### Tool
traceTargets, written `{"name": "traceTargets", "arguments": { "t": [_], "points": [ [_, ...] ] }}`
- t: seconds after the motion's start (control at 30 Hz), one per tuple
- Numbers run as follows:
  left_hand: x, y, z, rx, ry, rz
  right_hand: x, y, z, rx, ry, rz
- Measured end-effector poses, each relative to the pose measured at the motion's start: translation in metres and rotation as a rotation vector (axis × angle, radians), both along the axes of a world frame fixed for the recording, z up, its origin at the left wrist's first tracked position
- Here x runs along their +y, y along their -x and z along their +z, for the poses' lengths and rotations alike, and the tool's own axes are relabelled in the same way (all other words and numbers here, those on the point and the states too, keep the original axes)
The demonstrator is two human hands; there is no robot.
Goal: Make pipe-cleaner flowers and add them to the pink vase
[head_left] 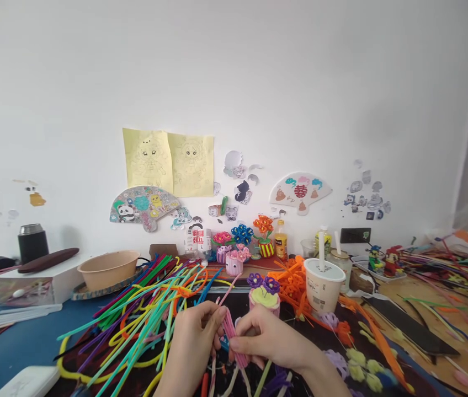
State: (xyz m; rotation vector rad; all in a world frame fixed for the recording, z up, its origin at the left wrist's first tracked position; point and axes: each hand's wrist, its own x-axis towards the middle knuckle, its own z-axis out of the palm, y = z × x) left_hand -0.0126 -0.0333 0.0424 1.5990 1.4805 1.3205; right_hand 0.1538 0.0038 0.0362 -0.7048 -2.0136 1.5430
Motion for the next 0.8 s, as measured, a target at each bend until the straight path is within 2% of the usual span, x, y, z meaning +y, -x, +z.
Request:
{"name": "traceTargets", "arguments": {
  "t": [0.1, 0.23, 0.37, 0.5, 0.57, 0.67, 0.8],
  "points": [
    [0.000, 0.004, 0.004, -0.032, -0.032, 0.041, 0.002, -0.006, 0.002, 0.055, -0.015, -0.061],
    [0.004, 0.016, 0.007, -0.063, -0.108, 0.138, 0.005, -0.019, 0.010, 0.277, -0.010, -0.251],
    [0.007, 0.025, 0.003, 0.157, -0.097, 0.249, 0.006, -0.024, 0.016, 0.538, 0.027, -0.417],
    [0.014, 0.025, 0.008, 0.443, -0.015, 0.253, 0.007, -0.020, 0.017, 0.650, 0.054, -0.491],
    [0.024, 0.021, 0.013, 0.622, 0.027, 0.219, 0.009, -0.019, 0.016, 0.707, 0.068, -0.540],
    [0.051, 0.009, 0.015, 0.836, 0.088, 0.149, 0.014, -0.020, 0.013, 0.796, 0.084, -0.618],
    [0.096, -0.013, 0.000, 0.984, 0.147, 0.151, 0.017, -0.023, 0.013, 0.880, 0.105, -0.671]
  ]
}}
